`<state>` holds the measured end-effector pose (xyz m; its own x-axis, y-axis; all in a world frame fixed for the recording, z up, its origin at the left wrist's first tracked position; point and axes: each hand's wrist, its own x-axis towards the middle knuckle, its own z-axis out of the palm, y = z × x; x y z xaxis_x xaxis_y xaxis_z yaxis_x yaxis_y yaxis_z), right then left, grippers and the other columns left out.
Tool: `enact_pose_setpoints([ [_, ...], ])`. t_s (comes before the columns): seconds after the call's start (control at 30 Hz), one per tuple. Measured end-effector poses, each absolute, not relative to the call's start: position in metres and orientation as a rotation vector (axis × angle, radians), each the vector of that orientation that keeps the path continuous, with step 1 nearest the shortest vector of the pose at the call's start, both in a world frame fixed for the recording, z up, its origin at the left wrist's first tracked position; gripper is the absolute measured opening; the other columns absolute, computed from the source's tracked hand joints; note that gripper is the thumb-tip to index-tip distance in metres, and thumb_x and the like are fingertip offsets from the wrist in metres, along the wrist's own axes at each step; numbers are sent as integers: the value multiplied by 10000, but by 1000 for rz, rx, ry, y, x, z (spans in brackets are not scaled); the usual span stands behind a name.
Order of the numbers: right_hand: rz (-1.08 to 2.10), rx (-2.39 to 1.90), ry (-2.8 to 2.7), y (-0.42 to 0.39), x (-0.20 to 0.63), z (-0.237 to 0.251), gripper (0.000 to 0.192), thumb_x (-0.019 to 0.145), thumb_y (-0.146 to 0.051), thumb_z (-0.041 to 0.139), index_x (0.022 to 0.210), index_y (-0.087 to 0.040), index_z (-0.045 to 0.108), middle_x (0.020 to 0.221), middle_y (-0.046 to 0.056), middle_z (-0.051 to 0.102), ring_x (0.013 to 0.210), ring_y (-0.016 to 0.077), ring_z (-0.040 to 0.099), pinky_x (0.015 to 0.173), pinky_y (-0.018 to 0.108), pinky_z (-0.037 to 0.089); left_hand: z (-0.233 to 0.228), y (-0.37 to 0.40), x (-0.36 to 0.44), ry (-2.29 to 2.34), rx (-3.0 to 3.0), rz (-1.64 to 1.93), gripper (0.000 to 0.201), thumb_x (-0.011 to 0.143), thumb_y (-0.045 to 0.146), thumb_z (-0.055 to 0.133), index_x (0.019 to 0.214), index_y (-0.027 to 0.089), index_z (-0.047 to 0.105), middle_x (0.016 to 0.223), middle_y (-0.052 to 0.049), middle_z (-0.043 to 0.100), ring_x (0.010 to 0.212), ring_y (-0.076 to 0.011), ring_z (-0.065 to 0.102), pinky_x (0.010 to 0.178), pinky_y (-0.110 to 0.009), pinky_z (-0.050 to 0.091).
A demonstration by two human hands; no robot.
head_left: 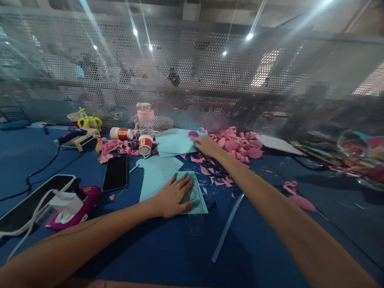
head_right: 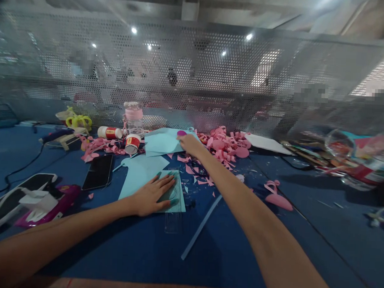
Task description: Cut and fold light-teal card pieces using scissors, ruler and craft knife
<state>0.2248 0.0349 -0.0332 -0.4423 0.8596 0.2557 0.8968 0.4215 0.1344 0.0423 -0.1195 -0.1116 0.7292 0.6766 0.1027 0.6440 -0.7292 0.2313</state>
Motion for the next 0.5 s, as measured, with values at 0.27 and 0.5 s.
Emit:
enact_pose_setpoints([
  [0.27, -424, -2047, -1863, 58, 284, 8, 367, 733, -70, 435, 1025, 51, 620, 945, 269, 639, 929, 319, 591, 780, 393, 427, -115, -119, 41, 1035, 2758, 303, 702, 882, 572, 246, 1417, 120, 197, 1486, -141, 191, 1378, -246, 146, 1104, -461, 133],
  [0.5, -602, -1804, -2085, 36, 274, -35, 436, 791, -119, 400, 1174, 84, 443, 1225, 332, 418, 1160, 354, 377, 918, 523, 279, -114, -119, 42, 1061, 2767, 264, 711, 886, 587, 171, 1422, 120, 166, 1495, -128, 166, 1385, -230, 115, 1109, -451, 96],
])
